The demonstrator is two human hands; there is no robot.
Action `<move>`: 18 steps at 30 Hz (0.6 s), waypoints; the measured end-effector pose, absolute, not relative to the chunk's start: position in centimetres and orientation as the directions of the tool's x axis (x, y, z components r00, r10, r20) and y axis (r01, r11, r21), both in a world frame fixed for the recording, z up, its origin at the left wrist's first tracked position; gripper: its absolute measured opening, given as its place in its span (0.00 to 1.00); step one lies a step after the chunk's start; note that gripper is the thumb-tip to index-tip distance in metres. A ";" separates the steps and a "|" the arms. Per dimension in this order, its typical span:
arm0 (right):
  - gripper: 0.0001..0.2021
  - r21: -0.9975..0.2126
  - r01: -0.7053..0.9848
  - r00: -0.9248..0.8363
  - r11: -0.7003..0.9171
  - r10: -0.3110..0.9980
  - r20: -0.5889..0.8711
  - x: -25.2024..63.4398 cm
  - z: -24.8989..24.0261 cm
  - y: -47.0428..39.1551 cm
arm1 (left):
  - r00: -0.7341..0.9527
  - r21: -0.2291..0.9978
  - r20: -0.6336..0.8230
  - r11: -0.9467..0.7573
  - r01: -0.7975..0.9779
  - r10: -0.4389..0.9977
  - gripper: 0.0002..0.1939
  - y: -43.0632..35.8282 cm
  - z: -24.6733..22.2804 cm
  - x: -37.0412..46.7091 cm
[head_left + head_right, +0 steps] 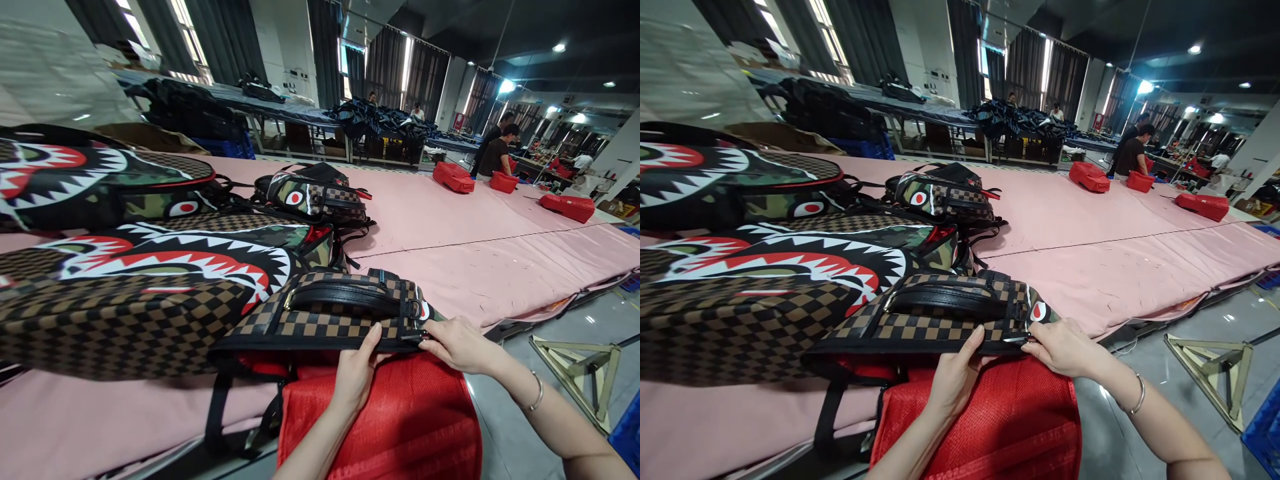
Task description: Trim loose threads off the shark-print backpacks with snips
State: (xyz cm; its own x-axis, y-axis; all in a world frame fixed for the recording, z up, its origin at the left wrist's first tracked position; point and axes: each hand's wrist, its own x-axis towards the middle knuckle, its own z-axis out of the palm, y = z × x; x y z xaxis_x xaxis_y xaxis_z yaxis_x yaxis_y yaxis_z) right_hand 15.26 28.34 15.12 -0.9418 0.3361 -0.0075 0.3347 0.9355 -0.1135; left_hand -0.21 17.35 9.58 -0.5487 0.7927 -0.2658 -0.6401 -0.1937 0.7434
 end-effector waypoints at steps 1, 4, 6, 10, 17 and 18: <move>0.14 -0.094 0.339 -0.941 0.936 0.339 -0.022 15.3 15.0 28.3 | -0.543 0.744 -0.262 -0.191 -0.640 0.798 0.22 17.4 9.5 -0.2; 0.13 -0.068 0.311 -0.950 0.948 0.309 -0.039 15.1 14.6 28.4 | -0.539 0.748 -0.263 -0.184 -0.638 0.800 0.21 17.4 9.5 -0.2; 0.13 -0.048 0.289 -0.957 0.956 0.287 -0.042 15.0 14.5 28.6 | -0.547 0.748 -0.268 -0.186 -0.637 0.793 0.22 17.3 9.6 -0.2; 0.13 0.021 0.238 -0.970 0.971 0.239 -0.044 14.5 14.8 28.8 | -0.557 0.750 -0.261 -0.198 -0.631 0.789 0.25 17.3 10.0 -0.1; 0.13 0.116 0.141 -0.987 0.983 0.149 -0.063 14.0 15.4 29.4 | -0.551 0.753 -0.268 -0.185 -0.632 0.791 0.22 17.3 9.6 -0.2; 0.14 0.121 0.134 -0.988 0.984 0.142 -0.063 14.0 15.4 29.5 | -0.550 0.753 -0.267 -0.185 -0.632 0.792 0.22 17.3 9.6 -0.2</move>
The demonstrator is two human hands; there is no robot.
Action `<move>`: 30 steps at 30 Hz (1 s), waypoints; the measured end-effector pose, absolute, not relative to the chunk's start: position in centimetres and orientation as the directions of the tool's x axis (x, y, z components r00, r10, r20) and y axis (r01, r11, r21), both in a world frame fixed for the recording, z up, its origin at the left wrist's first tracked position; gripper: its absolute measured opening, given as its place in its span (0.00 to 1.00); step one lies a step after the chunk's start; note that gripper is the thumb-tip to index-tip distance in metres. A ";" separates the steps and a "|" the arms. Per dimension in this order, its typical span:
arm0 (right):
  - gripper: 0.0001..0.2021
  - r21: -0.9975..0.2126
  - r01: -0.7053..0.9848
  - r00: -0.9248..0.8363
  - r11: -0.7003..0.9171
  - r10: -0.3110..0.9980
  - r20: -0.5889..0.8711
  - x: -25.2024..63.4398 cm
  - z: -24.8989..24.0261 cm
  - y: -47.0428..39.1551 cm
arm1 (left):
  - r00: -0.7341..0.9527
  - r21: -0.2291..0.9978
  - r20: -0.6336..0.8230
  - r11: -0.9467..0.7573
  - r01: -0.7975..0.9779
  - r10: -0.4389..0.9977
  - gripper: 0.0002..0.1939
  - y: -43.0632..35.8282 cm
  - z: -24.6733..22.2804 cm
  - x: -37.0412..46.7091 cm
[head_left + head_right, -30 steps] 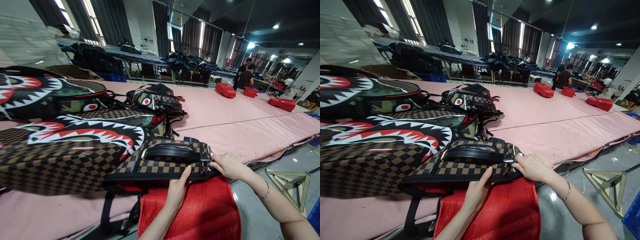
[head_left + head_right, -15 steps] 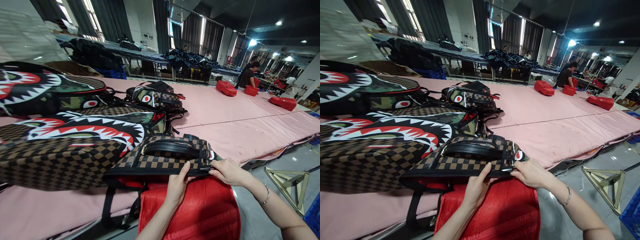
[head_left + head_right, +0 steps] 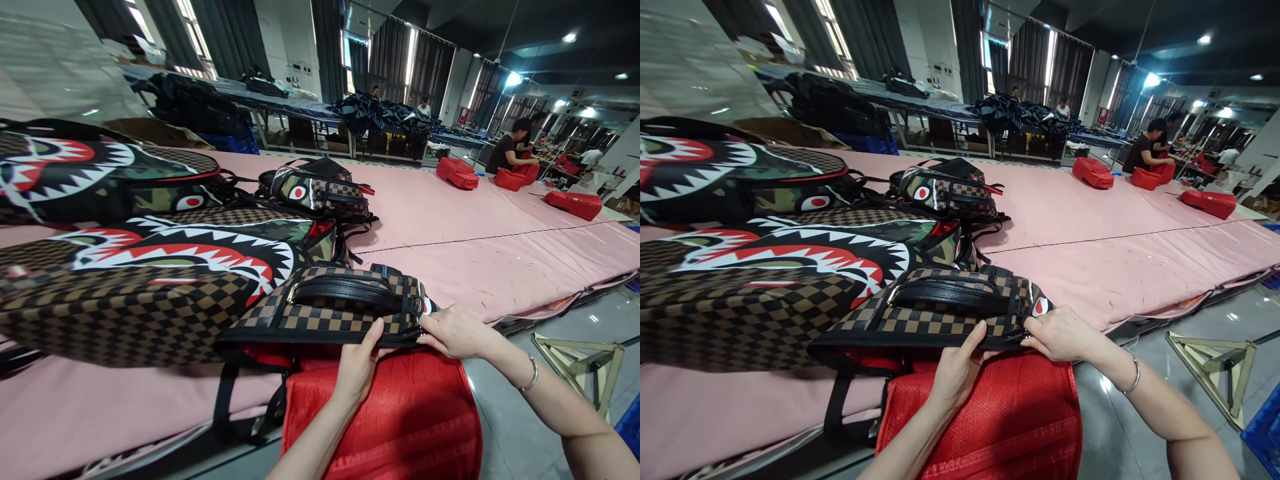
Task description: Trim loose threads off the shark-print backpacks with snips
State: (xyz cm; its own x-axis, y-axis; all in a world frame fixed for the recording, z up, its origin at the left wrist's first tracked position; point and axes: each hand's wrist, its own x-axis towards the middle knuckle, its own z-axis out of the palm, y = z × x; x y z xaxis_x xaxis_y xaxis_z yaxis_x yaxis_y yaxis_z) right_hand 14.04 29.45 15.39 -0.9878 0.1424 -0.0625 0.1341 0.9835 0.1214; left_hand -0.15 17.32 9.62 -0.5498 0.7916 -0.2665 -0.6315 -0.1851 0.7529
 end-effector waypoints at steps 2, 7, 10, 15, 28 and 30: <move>0.14 0.122 0.121 -0.990 0.985 0.129 -0.063 14.0 15.4 29.6 | -0.549 0.756 -0.263 -0.184 -0.629 0.794 0.23 17.3 9.7 -0.1; 0.16 0.104 0.100 -0.990 0.990 0.109 -0.085 13.9 15.7 29.8 | -0.550 0.760 -0.256 -0.186 -0.623 0.795 0.24 17.2 10.2 0.0; 0.16 0.100 0.103 -0.989 0.990 0.113 -0.095 13.8 15.7 29.9 | -0.549 0.754 -0.257 -0.191 -0.629 0.795 0.23 17.2 10.3 0.0; 0.17 0.105 0.095 -0.993 0.990 0.102 -0.058 13.9 15.0 30.0 | -0.558 0.755 -0.256 -0.198 -0.625 0.789 0.22 17.2 10.1 0.0; 0.20 -0.385 0.010 -0.919 0.923 0.160 0.359 14.4 12.0 28.8 | -0.524 0.742 -0.236 -0.196 -0.641 0.818 0.20 17.5 9.6 0.1; 0.16 -0.417 -0.006 -0.865 0.909 0.204 0.458 13.7 10.8 28.6 | -0.541 0.743 -0.218 -0.222 -0.632 0.812 0.20 17.5 9.3 0.2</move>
